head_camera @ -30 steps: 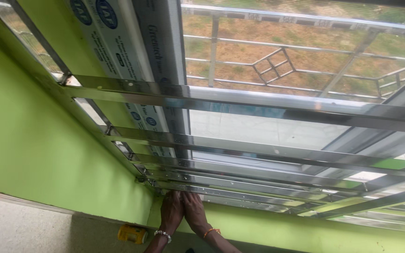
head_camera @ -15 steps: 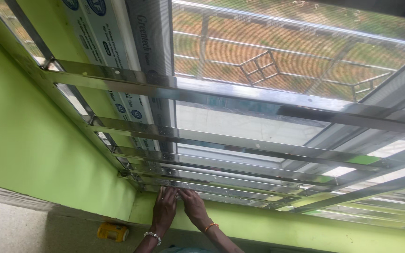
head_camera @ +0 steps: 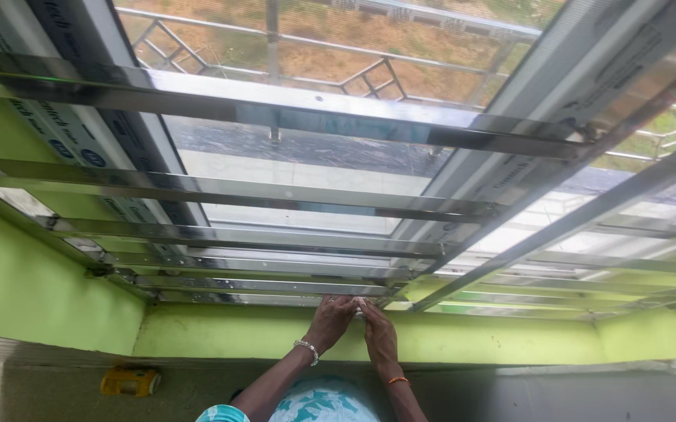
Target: The person wipes the metal bars of a window grill by hand using a cloth.
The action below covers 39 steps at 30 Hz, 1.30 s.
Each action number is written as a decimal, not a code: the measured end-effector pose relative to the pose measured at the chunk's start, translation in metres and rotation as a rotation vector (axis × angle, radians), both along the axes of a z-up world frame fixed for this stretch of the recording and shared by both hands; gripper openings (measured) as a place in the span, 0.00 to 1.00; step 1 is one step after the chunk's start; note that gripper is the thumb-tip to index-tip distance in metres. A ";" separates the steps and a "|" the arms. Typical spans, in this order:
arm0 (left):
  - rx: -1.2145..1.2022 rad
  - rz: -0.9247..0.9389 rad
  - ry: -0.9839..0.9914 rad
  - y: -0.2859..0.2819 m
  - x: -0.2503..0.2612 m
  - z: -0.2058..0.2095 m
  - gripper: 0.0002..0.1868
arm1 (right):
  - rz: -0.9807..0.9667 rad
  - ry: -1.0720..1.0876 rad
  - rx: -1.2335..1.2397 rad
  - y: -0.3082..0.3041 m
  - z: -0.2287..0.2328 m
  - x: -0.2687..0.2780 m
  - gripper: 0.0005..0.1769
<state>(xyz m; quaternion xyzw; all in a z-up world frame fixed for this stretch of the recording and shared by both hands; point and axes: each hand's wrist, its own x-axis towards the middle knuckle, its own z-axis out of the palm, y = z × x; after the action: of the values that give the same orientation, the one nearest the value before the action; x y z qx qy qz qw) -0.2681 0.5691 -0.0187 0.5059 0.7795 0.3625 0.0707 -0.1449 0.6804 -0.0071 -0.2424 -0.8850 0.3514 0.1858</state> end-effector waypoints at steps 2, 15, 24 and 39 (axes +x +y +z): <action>0.101 -0.015 0.021 0.000 0.013 0.008 0.14 | -0.008 -0.026 -0.016 0.003 0.011 0.013 0.26; 0.519 0.202 0.088 -0.016 0.056 0.188 0.21 | 0.095 0.484 0.268 -0.016 0.191 0.027 0.23; 0.384 0.192 0.259 -0.016 0.039 0.208 0.20 | 0.106 0.425 0.318 -0.018 0.194 0.008 0.28; 0.237 0.215 0.488 -0.122 -0.048 0.181 0.18 | 0.305 0.363 0.363 -0.096 0.179 -0.062 0.27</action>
<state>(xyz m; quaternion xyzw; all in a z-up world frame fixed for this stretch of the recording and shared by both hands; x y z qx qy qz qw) -0.3162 0.4469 0.1626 0.4975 0.7749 0.3238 -0.2172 -0.2064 0.5842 0.1720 -0.0024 -0.9120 0.2487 0.3263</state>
